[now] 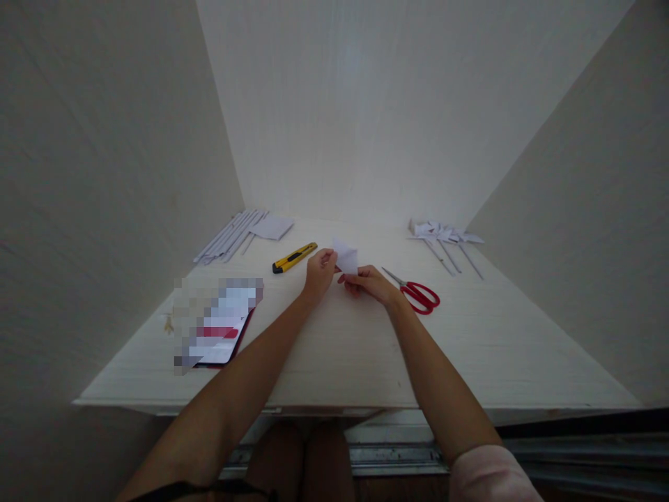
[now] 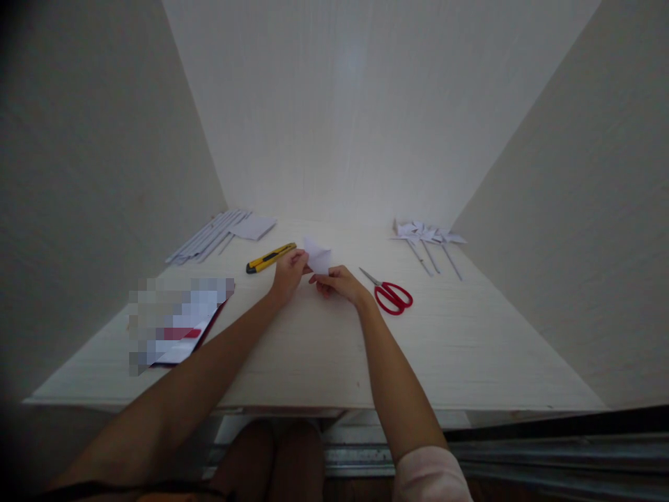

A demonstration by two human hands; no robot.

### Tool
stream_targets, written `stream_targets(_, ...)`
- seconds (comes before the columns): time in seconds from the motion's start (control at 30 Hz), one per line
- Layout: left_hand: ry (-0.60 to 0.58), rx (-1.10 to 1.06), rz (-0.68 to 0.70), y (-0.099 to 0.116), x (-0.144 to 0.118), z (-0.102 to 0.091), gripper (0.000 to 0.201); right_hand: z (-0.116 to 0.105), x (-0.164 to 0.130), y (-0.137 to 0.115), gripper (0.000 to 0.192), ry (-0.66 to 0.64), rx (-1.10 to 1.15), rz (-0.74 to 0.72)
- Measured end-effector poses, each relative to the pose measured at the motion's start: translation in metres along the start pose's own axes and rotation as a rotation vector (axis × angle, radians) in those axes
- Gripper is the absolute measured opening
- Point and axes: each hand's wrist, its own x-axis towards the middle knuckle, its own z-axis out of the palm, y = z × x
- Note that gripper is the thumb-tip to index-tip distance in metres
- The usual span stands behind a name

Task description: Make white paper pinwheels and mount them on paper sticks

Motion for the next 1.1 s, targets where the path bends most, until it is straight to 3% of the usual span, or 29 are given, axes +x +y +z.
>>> stream_targets(0.2,-0.005,-0.375,-0.197,0.005,0.002,0.002,0.007,0.0,0.002,0.0,0.028,-0.005,-0.04,-0.006)
stream_targets(0.33,-0.036,-0.422,-0.264,0.009,-0.001,0.003,0.006,0.001,0.003,0.002,0.028,-0.025,-0.08,-0.018)
stream_targets(0.43,-0.05,-0.346,-0.215,0.007,0.0,0.003,0.005,0.002,0.003,0.001,0.027,-0.031,-0.127,-0.03)
stream_targets(0.6,0.061,-0.036,-0.078,-0.001,0.002,0.0,0.007,0.004,0.001,-0.003,0.026,0.039,-0.131,-0.059)
stream_targets(0.73,0.014,0.13,0.023,-0.004,-0.002,-0.001,0.009,0.004,0.0,-0.002,0.025,0.094,-0.01,-0.063)
stream_targets(0.9,-0.013,0.333,0.164,-0.002,-0.007,-0.001,0.008,0.002,-0.002,0.0,0.03,0.051,0.155,-0.098)
stream_targets(1.1,0.002,0.513,0.215,-0.001,-0.008,0.0,0.012,0.001,-0.003,-0.002,0.024,0.058,0.324,-0.055)
